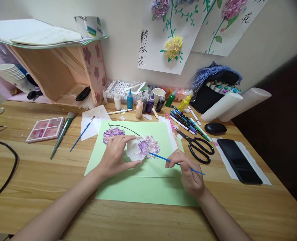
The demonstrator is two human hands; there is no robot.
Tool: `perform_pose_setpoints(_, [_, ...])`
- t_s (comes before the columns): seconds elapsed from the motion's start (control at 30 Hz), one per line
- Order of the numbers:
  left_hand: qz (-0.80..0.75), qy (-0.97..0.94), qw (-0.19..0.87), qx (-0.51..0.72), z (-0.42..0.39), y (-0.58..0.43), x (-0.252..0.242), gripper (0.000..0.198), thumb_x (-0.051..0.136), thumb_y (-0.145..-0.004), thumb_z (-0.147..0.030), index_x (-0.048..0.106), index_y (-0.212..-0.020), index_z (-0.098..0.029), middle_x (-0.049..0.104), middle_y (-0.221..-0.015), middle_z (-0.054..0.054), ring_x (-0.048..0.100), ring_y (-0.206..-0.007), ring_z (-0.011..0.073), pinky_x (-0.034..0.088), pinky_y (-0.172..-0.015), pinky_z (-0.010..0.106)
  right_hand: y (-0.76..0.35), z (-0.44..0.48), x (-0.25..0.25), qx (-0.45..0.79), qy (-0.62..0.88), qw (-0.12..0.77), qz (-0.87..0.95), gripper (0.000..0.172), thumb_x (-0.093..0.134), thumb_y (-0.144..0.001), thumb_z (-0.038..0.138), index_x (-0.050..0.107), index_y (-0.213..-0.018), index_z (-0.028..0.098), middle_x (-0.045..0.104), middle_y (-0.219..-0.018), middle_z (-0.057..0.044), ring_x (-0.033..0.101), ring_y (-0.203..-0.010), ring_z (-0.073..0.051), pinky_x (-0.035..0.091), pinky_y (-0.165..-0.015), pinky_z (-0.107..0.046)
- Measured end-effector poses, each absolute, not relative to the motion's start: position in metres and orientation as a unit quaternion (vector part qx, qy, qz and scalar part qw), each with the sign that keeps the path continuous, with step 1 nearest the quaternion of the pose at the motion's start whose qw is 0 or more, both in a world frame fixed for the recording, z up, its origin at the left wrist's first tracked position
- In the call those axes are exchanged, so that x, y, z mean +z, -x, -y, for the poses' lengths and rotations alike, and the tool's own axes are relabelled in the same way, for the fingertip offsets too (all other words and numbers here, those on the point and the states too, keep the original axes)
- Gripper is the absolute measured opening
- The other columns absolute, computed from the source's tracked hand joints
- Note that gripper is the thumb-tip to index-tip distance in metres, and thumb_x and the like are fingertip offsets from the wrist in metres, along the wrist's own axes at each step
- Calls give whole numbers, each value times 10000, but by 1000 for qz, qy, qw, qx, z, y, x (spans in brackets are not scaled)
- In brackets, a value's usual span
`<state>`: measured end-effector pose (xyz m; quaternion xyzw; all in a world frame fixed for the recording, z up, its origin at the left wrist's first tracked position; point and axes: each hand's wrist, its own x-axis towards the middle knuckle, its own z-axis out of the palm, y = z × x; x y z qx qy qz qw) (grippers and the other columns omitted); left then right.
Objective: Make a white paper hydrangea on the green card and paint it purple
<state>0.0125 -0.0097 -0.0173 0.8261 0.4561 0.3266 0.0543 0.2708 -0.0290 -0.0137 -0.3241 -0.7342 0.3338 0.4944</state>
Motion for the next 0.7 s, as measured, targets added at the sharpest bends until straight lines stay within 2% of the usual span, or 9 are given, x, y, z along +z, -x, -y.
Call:
perform_pose_setpoints(0.2, [-453,-828,59,325,11,-14,-16,651,730,-757,-448,405,-1271,-215,630,-1200,114,584,-1090,273,385,-895,396,-268,29,-9,298,324,461,770,329,336,-1003,342,602,-863,211,638,-750,-58,591,-712,-198,461,-655,-338])
perform_pose_setpoints(0.7, [-451,-829,42,328,10,-13,-17,650,731,-750,-441,416,-1274,-221,635,-1185,120,595,-1072,285,394,-880,402,-264,29,-9,279,322,460,779,340,316,-1006,349,586,-851,213,628,-733,-61,579,-701,-201,460,-639,-341])
